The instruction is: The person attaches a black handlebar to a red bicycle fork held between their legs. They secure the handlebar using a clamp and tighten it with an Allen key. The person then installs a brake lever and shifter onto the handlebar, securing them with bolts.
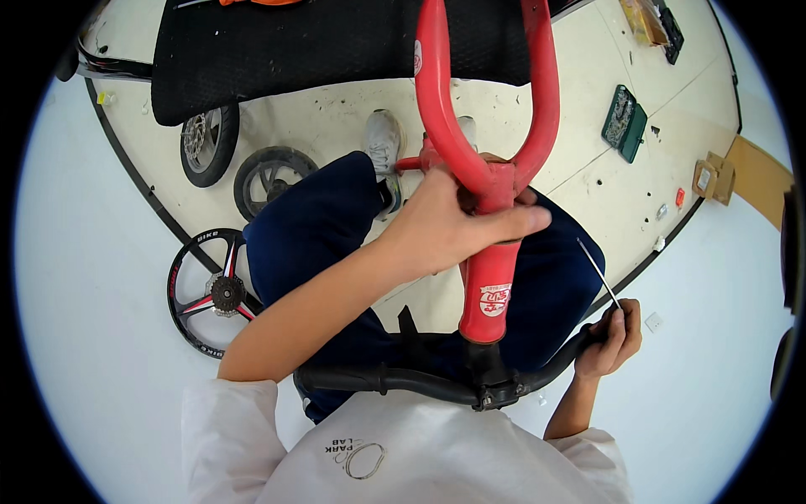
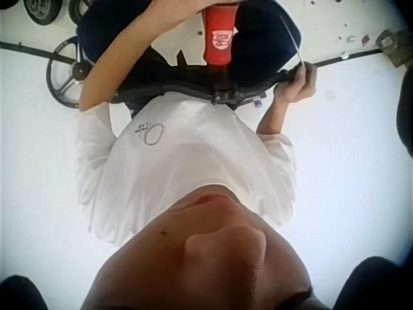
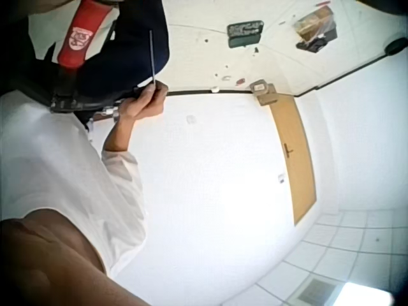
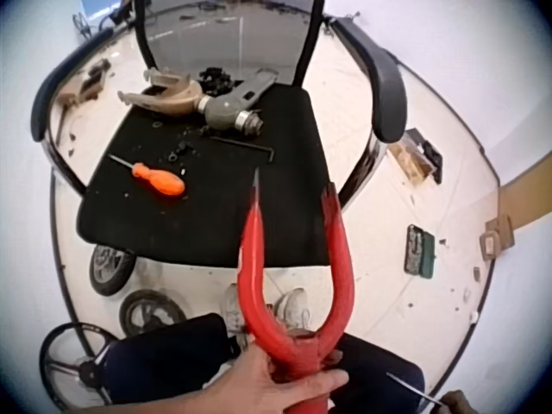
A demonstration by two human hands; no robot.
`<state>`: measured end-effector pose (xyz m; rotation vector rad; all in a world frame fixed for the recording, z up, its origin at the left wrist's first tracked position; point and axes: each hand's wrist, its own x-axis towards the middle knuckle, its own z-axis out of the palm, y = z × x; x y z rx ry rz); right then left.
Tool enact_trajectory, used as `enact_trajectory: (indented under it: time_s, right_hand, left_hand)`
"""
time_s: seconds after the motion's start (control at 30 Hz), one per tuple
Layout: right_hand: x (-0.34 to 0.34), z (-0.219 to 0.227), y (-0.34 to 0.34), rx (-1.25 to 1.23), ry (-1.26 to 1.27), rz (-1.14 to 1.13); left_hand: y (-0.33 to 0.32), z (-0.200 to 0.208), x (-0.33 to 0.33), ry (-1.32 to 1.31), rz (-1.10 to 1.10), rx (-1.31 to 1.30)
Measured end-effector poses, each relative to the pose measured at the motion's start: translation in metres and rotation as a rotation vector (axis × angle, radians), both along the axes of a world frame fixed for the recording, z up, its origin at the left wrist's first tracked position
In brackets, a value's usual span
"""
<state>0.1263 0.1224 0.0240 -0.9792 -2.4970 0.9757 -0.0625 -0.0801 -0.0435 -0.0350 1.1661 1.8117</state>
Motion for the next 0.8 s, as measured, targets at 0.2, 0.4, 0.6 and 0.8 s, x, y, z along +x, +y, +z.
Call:
enact_trajectory:
  time_s: [0.2, 0.4, 0.6, 0.8]
  right_hand:
    - [-0.01, 0.006, -0.004, 0.011, -0.053, 0.027]
    - [-0.011, 0.007, -0.002, -0.046, -0.065, 0.06]
    - [-0.02, 0.009, -0.003, -0.039, -0.07, 0.143]
    - [-0.046, 0.019, 0.01, -0.159, 0.012, 0.213]
  left_hand:
    - [-0.021, -0.006, 0.008, 0.22, -0.053, -0.06]
    - [-0.028, 0.012, 0.003, 0.165, -0.164, -0.127]
    - [-0.082, 0.095, 0.004, 0.736, -0.572, -0.485]
    - [-0.101, 0.11, 0.053, 1.056, -0.675, -0.711]
